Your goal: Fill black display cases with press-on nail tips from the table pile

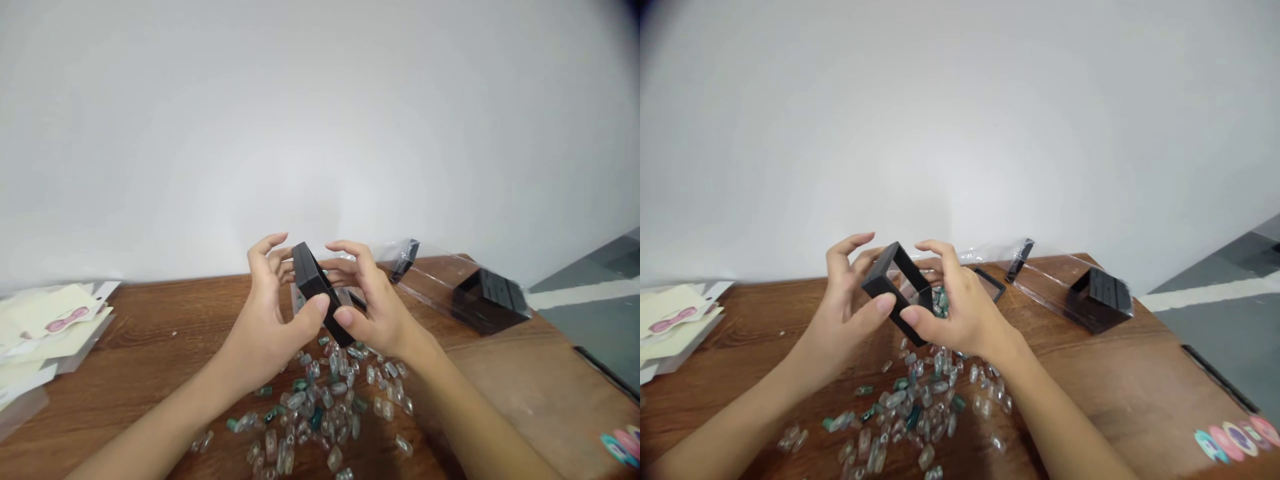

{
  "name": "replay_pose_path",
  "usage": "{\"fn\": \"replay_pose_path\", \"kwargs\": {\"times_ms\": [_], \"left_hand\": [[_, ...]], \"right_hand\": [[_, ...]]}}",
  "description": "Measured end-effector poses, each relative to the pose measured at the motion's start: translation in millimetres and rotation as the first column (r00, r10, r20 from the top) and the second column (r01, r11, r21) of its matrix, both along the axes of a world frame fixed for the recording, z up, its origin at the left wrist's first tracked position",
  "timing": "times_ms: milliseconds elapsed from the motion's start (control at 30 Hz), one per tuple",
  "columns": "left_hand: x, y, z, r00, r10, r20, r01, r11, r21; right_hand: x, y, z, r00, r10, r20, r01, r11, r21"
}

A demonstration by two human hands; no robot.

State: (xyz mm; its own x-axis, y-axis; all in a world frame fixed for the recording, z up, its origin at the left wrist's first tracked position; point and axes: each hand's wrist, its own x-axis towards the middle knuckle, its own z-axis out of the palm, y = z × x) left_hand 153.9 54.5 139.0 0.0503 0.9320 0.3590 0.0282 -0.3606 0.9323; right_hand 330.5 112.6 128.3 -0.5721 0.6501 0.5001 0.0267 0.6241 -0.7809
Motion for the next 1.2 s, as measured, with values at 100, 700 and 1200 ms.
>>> {"fn": "replay_pose_path", "kwargs": {"times_ms": [100,700,1200], "left_hand": [[1,1,-2.8,1.000,0.014,-0.024,-0.014,1.000,-0.019],[9,12,-17.2,0.993,0.112,0.039,-0.110,0.993,-0.038],[-32,-17,-33.9,0.966,0.222,0.135,-0.228,0.973,0.029]], "right_hand": [[-1,1,-0.7,0.999,-0.028,0.025,0.027,0.999,0.034],[-7,6,-22.6,1.000,0.030,-0.009,-0.031,0.994,-0.107],[-44,-11,0.3,0.981,0.095,0.169,-0.080,0.992,-0.093]]}}
